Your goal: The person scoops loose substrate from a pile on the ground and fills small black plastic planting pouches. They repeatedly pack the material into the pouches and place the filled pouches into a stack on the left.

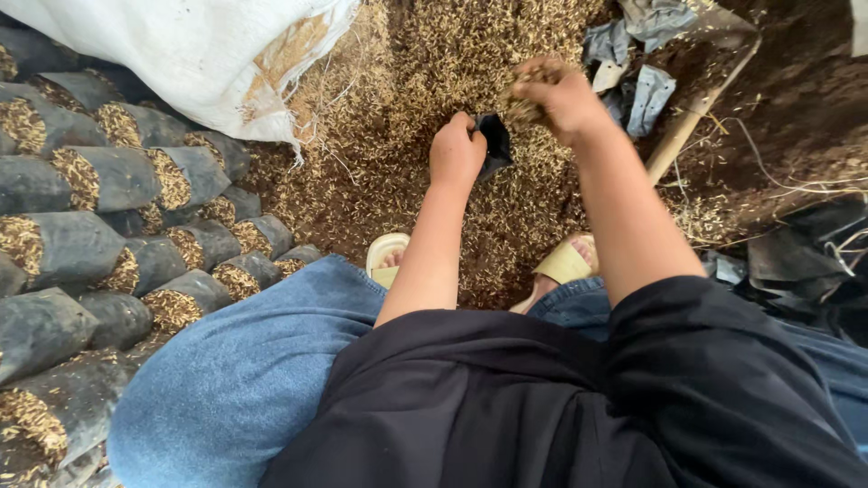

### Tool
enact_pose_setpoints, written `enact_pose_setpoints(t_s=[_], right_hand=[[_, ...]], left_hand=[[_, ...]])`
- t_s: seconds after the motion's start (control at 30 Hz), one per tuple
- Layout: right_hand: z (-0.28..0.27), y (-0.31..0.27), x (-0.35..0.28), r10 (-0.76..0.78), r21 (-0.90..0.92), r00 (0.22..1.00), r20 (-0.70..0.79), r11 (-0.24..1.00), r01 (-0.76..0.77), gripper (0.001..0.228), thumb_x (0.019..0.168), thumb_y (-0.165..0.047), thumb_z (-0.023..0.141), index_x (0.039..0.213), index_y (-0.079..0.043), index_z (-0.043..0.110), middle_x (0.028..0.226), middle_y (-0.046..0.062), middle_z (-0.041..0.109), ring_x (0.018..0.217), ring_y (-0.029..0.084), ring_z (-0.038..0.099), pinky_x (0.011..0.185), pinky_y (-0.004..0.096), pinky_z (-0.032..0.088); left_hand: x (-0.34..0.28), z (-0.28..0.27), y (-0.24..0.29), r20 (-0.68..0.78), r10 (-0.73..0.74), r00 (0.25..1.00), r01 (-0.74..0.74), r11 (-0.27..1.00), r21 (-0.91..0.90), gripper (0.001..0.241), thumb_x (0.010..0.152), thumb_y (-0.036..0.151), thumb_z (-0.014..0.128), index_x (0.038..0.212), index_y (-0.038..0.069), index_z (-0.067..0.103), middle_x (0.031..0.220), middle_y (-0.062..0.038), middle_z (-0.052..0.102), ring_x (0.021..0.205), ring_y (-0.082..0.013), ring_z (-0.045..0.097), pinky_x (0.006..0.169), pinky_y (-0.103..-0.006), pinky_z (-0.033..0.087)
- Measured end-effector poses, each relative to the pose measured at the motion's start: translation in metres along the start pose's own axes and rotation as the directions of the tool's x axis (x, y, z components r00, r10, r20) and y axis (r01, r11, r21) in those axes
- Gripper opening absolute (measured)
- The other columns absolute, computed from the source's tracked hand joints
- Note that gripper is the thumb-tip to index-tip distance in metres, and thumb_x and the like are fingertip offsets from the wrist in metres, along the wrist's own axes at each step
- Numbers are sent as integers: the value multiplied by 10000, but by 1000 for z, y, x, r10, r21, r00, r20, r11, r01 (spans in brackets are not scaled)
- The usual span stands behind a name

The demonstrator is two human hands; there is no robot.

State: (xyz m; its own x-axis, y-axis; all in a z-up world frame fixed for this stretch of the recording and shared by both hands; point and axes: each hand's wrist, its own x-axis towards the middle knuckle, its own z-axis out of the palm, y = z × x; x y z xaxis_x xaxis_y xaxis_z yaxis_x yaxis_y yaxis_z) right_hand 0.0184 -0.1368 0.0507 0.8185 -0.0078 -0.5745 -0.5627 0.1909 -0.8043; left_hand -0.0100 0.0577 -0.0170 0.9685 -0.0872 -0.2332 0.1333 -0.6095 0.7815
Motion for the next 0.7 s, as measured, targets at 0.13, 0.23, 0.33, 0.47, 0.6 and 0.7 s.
enact_pose_setpoints(t_s=[0.13,0.23,0.33,0.47,0.6,0.7], right_hand=[[31,21,-7,-111,-195,994,12,974,111,228,952,-1,674,1168,-53,623,979,110,687,840,183,685,769,319,609],[40,41,-10,-227,-286,973,48,930,231,306,902,27,667,1196,-44,616,1032,80,682,912,171,670,855,320,575],[40,50,-12,-246,-286,969,14,928,239,344,858,8,607,1195,-42,653,1051,55,704,929,174,669,863,321,568],[47,62,-14,-418,-844,896,-149,525,105,331,830,-32,665,1160,-54,673,1062,163,656,861,282,657,781,390,561],[49,76,-17,-263,-924,951,-164,377,-56,386,855,-77,667,1239,-66,634,1085,197,710,958,322,696,868,423,576],[40,69,-25,-379,-904,919,-109,422,67,297,914,-113,664,1206,-99,721,1205,172,729,1055,315,708,965,418,576]], left_hand=[[3,-3,0,-30,-31,999,30,999,-21,193,878,144,667,1026,21,676,963,-197,737,913,-378,714,807,-476,561],[5,-4,-7,-62,-27,998,26,999,-18,222,864,146,673,1047,20,676,976,-208,736,925,-389,710,812,-476,561],[5,-2,-15,-81,-20,996,20,1000,-2,231,847,146,683,1046,30,678,980,-206,734,926,-397,705,807,-482,555],[5,-1,-27,-56,-62,996,64,998,21,186,879,167,679,1020,46,675,988,-186,734,911,-390,706,793,-482,554],[6,0,-34,-73,-26,997,31,997,67,142,934,183,672,1003,59,672,956,-179,732,897,-393,697,786,-493,548],[3,-9,-35,-59,-14,998,22,991,132,113,950,166,650,1026,81,655,939,-158,733,885,-374,702,776,-492,550]])
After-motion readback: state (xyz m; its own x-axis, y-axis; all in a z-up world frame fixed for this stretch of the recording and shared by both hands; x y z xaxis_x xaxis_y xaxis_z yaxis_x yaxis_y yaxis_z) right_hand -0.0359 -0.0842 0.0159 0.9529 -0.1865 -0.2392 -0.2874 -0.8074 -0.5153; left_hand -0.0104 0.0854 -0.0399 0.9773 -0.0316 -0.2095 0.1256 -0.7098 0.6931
